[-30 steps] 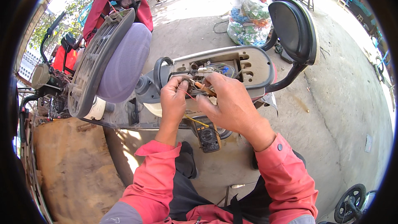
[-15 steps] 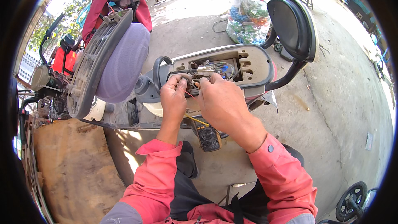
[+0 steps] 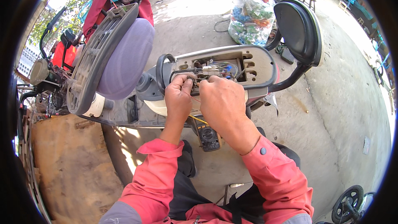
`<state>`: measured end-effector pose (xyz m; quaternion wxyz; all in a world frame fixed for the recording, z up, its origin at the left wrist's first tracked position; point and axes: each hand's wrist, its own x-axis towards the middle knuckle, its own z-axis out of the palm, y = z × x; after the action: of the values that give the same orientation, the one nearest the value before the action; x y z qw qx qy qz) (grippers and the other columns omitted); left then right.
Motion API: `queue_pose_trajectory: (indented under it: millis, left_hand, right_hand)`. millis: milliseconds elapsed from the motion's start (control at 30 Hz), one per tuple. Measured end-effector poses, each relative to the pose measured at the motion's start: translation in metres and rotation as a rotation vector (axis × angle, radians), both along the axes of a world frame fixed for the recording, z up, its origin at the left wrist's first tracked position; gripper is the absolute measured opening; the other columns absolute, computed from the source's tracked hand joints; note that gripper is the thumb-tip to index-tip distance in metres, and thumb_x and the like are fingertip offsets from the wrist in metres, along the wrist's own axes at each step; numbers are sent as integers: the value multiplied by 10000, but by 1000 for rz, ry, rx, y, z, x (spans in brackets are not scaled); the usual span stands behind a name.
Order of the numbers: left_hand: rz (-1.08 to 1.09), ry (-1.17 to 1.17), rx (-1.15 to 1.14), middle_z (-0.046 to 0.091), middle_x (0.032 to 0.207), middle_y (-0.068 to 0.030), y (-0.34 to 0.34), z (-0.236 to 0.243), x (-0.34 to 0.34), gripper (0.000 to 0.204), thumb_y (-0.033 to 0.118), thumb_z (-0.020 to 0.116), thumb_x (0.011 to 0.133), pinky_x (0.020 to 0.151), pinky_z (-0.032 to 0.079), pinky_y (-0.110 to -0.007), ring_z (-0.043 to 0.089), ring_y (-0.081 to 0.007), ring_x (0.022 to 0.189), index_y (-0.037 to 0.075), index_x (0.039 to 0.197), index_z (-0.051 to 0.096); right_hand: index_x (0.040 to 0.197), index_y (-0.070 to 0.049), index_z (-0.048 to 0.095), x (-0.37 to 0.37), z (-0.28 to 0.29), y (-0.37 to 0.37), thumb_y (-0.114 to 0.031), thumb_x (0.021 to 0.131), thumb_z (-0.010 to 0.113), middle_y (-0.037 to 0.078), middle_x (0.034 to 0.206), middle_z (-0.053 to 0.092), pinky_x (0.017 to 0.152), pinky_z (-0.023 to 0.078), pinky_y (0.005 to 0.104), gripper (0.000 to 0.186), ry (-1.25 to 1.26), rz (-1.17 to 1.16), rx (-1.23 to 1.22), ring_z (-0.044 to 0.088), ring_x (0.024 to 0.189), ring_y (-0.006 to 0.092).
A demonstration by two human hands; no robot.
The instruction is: The person works on the exposed wiring inside the seat compartment of a scooter. They use a multimeter to test connections and a screwdriver to adjust components within the wiring harness.
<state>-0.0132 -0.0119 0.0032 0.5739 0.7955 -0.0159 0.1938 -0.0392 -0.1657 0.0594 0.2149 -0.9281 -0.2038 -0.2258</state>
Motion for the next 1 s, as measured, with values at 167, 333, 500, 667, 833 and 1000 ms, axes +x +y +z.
queue_pose_trajectory:
  millis: [167,333,500,667,833,1000]
  left_hand:
    - [-13,-43,22,725,955,-135,0,0,-1,94,29,657,978,794,531,-350,664,-245,836,-37,1012,715]
    - [-14,-90,3,733,938,-141,3,-5,0,97,26,678,963,770,530,-343,668,-244,819,-35,1019,730]
    - [-19,-76,1,740,942,-145,2,-4,-1,107,-8,703,934,759,533,-332,681,-247,826,-37,1029,743]
    - [-16,-189,76,756,966,-153,-1,-3,-1,127,-42,713,905,787,548,-336,703,-273,864,-36,1022,763]
    - [-14,-276,160,771,978,-159,0,-10,2,161,-64,716,871,820,563,-354,721,-307,919,-13,1011,778]
    - [2,-277,166,778,979,-159,-1,-9,1,164,-64,723,859,827,569,-365,729,-313,923,-9,1001,784]
  right_hand:
    - [894,-43,772,2,0,2,-162,934,687,132,781,696,633,533,461,151,19,-6,4,696,714,350]
    - [852,-38,748,3,0,3,-163,932,692,133,774,690,629,529,466,158,-3,16,49,694,714,355]
    - [808,-33,721,3,-1,2,-158,927,688,142,750,671,627,526,474,176,0,6,46,687,708,363]
    - [749,-23,684,4,-3,1,-135,913,675,160,730,655,628,521,486,200,-8,17,47,679,706,376]
    - [734,-12,705,3,-1,2,-56,731,675,185,778,691,660,568,467,53,18,25,-14,721,767,387]
    - [728,-4,688,8,-9,1,-91,885,670,197,748,671,666,530,500,180,-41,38,39,681,741,403]
